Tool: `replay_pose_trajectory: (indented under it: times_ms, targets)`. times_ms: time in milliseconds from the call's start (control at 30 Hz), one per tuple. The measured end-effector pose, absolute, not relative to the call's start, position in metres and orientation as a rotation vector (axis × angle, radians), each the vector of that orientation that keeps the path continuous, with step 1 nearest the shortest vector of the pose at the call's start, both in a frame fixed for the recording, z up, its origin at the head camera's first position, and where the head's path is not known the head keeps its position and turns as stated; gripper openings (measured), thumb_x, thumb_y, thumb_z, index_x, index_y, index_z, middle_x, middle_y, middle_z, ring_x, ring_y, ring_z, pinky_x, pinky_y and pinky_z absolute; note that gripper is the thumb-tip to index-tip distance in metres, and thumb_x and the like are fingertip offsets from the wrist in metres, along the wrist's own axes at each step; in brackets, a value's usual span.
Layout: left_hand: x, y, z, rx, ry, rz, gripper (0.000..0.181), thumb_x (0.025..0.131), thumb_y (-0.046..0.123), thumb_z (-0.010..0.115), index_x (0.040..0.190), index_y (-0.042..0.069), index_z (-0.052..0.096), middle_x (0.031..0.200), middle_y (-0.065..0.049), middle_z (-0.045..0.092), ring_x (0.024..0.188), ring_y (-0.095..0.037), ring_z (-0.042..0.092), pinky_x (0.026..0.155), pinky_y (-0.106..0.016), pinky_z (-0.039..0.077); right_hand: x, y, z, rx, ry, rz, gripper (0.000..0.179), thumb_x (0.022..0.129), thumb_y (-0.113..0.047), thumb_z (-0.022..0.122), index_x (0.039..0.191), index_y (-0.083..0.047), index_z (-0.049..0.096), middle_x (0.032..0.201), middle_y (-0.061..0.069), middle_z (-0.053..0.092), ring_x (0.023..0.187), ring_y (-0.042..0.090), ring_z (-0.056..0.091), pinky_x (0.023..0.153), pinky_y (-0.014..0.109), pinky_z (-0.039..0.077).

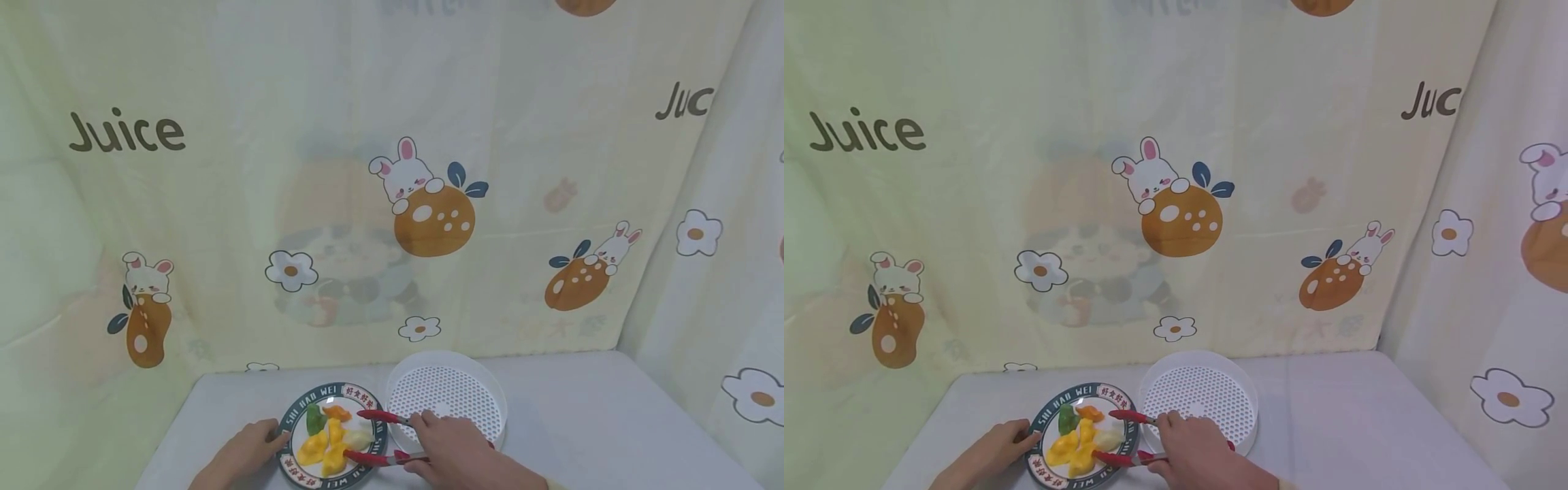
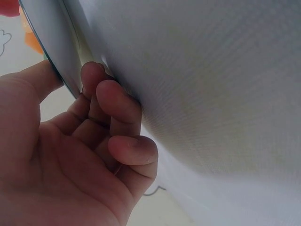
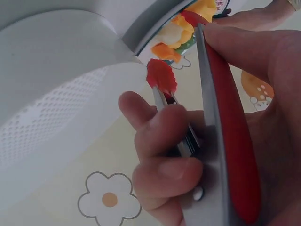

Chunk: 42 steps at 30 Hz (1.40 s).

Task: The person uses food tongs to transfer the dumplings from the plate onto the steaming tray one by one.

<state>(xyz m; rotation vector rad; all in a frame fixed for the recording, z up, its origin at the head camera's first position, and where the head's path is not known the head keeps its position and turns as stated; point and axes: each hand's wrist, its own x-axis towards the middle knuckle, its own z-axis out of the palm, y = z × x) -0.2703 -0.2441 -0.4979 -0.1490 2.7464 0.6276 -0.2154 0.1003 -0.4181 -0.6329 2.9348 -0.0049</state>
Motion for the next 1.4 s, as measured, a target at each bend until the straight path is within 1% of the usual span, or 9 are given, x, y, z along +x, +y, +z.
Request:
replay_pose_trajectory:
  times_ms: [67, 167, 267, 467, 633, 767, 1133, 1267, 1400]
  targets:
    - [-0.270, -0.244, -0.497, -0.142, 2.745, 0.632, 0.044, 0.099, 0.040, 0.061, 0.113, -0.002, 0.064, 0.092, -0.008, 0.067, 0.081, -0.021, 0.056, 0.081, -0.044, 0.055, -0.215, 0.099, -0.417, -0.642, 2.933, -0.004, 0.062, 0.082, -0.060, 0.073, 0.126, -0.018, 0.063, 0.108, 0.001, 0.068, 0.075, 0.016, 0.056, 0.073, 0.036, 0.059]
    - [-0.269, -0.244, -0.496, -0.135, 2.742, 0.640, 0.044, 0.099, 0.039, 0.061, 0.113, -0.002, 0.065, 0.092, -0.008, 0.067, 0.081, -0.022, 0.055, 0.081, -0.043, 0.055, -0.214, 0.099, -0.416, -0.661, 2.931, -0.015, 0.051, 0.085, -0.059, 0.071, 0.114, -0.017, 0.066, 0.089, -0.004, 0.063, 0.068, 0.013, 0.049, 0.062, 0.028, 0.050]
    - [-0.268, -0.245, -0.496, -0.133, 2.737, 0.644, 0.047, 0.099, 0.040, 0.061, 0.115, -0.003, 0.064, 0.095, -0.010, 0.068, 0.082, -0.022, 0.056, 0.084, -0.046, 0.056, -0.213, 0.099, -0.416, -0.676, 2.928, -0.034, 0.043, 0.087, -0.057, 0.069, 0.103, -0.018, 0.067, 0.077, -0.006, 0.056, 0.064, 0.012, 0.046, 0.057, 0.027, 0.041]
    - [-0.269, -0.244, -0.497, -0.120, 2.751, 0.645, 0.041, 0.099, 0.040, 0.061, 0.108, 0.000, 0.066, 0.088, -0.006, 0.066, 0.079, -0.021, 0.054, 0.076, -0.041, 0.054, -0.214, 0.099, -0.416, -0.669, 2.921, -0.032, 0.043, 0.087, -0.058, 0.068, 0.103, -0.018, 0.069, 0.078, -0.007, 0.058, 0.065, 0.012, 0.046, 0.059, 0.027, 0.041]
    - [-0.269, -0.244, -0.497, -0.133, 2.747, 0.627, 0.043, 0.099, 0.041, 0.061, 0.110, -0.001, 0.066, 0.090, -0.007, 0.067, 0.080, -0.021, 0.054, 0.078, -0.042, 0.055, -0.214, 0.100, -0.419, -0.654, 2.924, -0.041, 0.044, 0.087, -0.058, 0.069, 0.104, -0.018, 0.069, 0.076, -0.007, 0.057, 0.064, 0.013, 0.046, 0.058, 0.027, 0.041]
    - [-0.269, -0.244, -0.497, -0.139, 2.744, 0.624, 0.043, 0.099, 0.040, 0.061, 0.110, -0.001, 0.065, 0.090, -0.007, 0.067, 0.080, -0.021, 0.054, 0.078, -0.042, 0.054, -0.213, 0.103, -0.422, -0.673, 2.934, -0.055, 0.044, 0.087, -0.059, 0.067, 0.106, -0.019, 0.068, 0.078, -0.008, 0.058, 0.064, 0.012, 0.046, 0.057, 0.027, 0.042]
    - [-0.268, -0.245, -0.498, -0.121, 2.757, 0.630, 0.039, 0.098, 0.040, 0.062, 0.104, 0.002, 0.066, 0.084, -0.004, 0.064, 0.077, -0.019, 0.053, 0.071, -0.037, 0.050, -0.212, 0.119, -0.416, -0.647, 2.980, -0.207, 0.056, 0.087, -0.062, 0.067, 0.122, -0.019, 0.068, 0.096, -0.006, 0.069, 0.068, 0.010, 0.050, 0.064, 0.032, 0.050]
    - [-0.270, -0.245, -0.499, -0.164, 2.744, 0.618, 0.042, 0.098, 0.041, 0.062, 0.110, 0.000, 0.065, 0.089, -0.007, 0.066, 0.080, -0.021, 0.056, 0.076, -0.041, 0.054, -0.209, 0.127, -0.409, -0.572, 3.002, -0.284, 0.060, 0.083, -0.061, 0.071, 0.124, -0.017, 0.068, 0.107, 0.000, 0.073, 0.079, 0.014, 0.062, 0.076, 0.044, 0.058]
    - [-0.272, -0.245, -0.500, -0.203, 2.733, 0.588, 0.052, 0.098, 0.043, 0.061, 0.120, -0.004, 0.062, 0.099, -0.012, 0.067, 0.085, -0.024, 0.057, 0.087, -0.049, 0.055, -0.208, 0.136, -0.404, -0.470, 3.019, -0.344, 0.063, 0.079, -0.059, 0.076, 0.126, -0.018, 0.068, 0.115, 0.004, 0.073, 0.094, 0.021, 0.067, 0.085, 0.055, 0.057]
